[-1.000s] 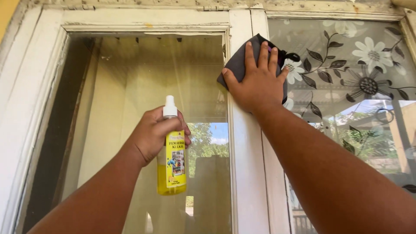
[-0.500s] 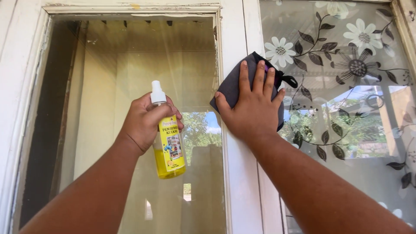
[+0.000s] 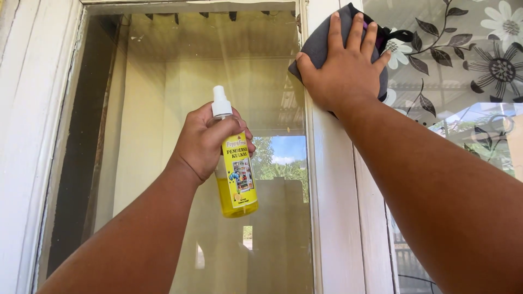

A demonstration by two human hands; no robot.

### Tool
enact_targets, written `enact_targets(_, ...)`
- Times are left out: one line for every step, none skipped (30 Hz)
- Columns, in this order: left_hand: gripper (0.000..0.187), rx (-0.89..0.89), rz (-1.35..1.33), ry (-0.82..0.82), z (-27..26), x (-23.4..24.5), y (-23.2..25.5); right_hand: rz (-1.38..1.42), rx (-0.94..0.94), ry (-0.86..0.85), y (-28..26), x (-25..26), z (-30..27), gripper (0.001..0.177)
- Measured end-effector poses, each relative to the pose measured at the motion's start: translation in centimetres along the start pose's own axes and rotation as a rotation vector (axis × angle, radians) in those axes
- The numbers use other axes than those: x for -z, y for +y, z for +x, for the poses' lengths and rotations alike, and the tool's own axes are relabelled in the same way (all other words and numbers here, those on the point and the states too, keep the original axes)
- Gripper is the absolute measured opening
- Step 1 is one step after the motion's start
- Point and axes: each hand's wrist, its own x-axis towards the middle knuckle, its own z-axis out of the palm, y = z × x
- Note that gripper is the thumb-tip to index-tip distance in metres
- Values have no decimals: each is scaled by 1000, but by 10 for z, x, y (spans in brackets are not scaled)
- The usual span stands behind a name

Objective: Cleaning a glass window using a spray bottle and a cloth.

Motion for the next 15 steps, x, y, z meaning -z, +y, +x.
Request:
enact_targets(10,1,-1,-1,1,1,0,-2,-1,-1,1,-1,-1,93)
enact_targets(9,-5,1,-7,1,1,-1,3,13,13,3,-2,-2,92)
enact_targets(9,-11,3,-13,1,1,-2,8,28,27,5,-2,-4,92)
enact_targets(9,-8,-2,-12,1,1,-2,4,28,23,6,-3,-7,92)
enact_targets(9,-21,-13,-13,1,1,-2,1,41,34,7,-4,-11,92)
enact_targets(9,-32,-23,-13,0,1,-3,-1,54,43,8,-5,-15,92)
enact_targets(9,-27,-28,-11,-1,1,-2,-5,54,36,9,-5,-22,92)
enact_targets(9,-32,-7,-5,-2,0,-1,-11,58,46,10,-5,-29,92)
enact_targets(9,-38,13,2,-3,-2,0,-17,62,56,11,-4,-36,92)
enact_targets(9,-31,9,0,-3,-1,-1,-22,59,50,11,-2,-47,92)
enact_targets(9,-41,7,0,-4,-2,-1,1,59,48,10,0,-58,92)
enact_targets(9,-51,7,-1,-4,-2,-1,27,57,47,10,2,-69,93)
enact_targets(9,-43,5,-4,-4,-1,-1,24,53,41,12,2,-77,93)
enact_targets(9,-50,10,-2,-4,0,-2,30,63,54,13,2,-86,93)
enact_targets(10,-58,16,0,-4,0,-2,36,74,67,15,1,-95,93)
